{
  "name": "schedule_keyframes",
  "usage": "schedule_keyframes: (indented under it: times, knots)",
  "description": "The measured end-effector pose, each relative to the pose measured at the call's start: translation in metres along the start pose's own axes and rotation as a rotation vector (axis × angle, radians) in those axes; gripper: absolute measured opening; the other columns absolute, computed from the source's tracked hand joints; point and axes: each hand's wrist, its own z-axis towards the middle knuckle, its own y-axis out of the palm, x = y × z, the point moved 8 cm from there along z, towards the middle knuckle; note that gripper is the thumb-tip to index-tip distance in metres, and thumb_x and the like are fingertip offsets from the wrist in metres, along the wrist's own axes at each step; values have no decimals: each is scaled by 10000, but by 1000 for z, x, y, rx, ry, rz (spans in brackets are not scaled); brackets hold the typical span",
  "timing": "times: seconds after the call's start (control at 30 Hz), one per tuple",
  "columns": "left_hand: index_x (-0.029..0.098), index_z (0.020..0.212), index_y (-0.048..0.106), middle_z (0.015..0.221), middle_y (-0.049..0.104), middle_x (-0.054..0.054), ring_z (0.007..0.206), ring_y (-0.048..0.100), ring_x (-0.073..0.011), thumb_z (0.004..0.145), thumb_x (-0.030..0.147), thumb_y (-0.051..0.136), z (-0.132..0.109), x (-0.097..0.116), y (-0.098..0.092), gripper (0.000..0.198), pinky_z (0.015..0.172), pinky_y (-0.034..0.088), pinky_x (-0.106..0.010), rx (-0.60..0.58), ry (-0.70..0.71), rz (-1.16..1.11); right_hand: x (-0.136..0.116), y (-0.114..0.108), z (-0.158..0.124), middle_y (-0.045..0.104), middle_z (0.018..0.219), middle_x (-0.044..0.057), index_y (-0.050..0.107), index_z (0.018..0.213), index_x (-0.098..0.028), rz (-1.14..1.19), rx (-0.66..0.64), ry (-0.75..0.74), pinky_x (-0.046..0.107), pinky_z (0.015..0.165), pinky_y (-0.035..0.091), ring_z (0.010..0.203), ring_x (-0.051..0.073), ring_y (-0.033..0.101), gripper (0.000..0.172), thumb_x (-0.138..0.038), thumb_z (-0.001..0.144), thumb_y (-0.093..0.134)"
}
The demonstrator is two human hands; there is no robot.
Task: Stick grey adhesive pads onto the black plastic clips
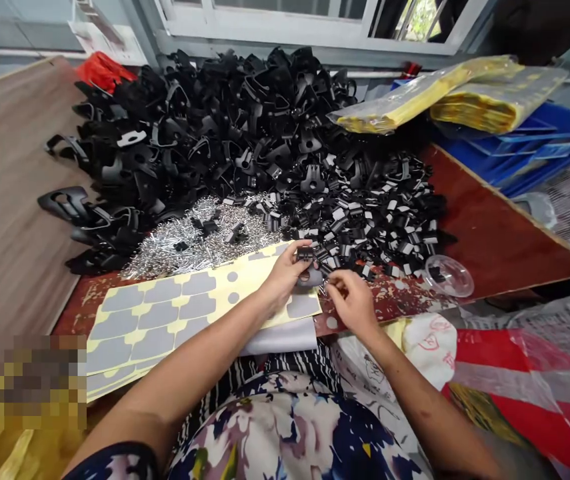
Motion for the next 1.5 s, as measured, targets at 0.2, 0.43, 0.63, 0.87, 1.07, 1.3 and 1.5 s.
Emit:
schedule_keyframes:
  times: [0.2,0.43,0.63,0.87,1.07,1.3,1.5]
  knots:
    - [219,1222,624,817,646,9,606,605,-142,689,123,816,7,-18,-26,575,566,563,-277,-66,-162,13,-24,25,-31,772,1090,47,715,1075,-244,-138,-140,-252,439,973,462,1063,264,629,115,-176,1023,638]
    - [189,1124,595,786,582,12,616,593,-157,642,149,786,-4,-8,-70,520,476,560,-276,-14,-158,-1,-51,57,-28,792,1100,29,708,1125,-231,-201,-188,-362,420,949,413,1035,245,624,130,-174,1052,617]
    - [234,1157,591,938,600,-7,680,628,-156,634,102,756,-4,-10,-62,563,515,629,-312,9,-102,-2,-67,68,-32,808,1108,30,710,1017,-212,-452,-205,-538,463,950,366,1003,257,600,102,-147,1027,633]
    - [266,1203,576,941,540,-6,696,562,-137,724,107,758,-3,-11,-62,536,521,654,-336,50,-43,8,-71,68,-43,808,1061,36,719,1016,-216,-435,-211,-598,448,839,366,877,243,574,171,-118,1038,580]
    - [263,1198,576,922,535,-2,704,557,-132,738,84,720,-1,-11,-61,514,553,663,-324,66,-59,23,-51,56,-34,752,1184,56,706,1014,-228,-60,-247,-246,388,932,470,1074,239,624,217,-69,987,562]
    - [252,1177,580,940,532,-7,701,549,-129,726,74,729,-4,-9,-58,507,540,673,-368,52,-46,15,-51,66,-41,780,1256,55,742,991,-236,-158,-306,-259,458,899,485,1013,283,648,240,-77,956,566]
    - [254,1215,560,930,533,-1,677,541,-118,746,63,742,1,-13,-60,538,570,676,-391,53,-66,10,-97,39,-49,781,1174,25,750,1159,-293,413,-786,31,355,876,606,1023,210,735,296,-133,992,567]
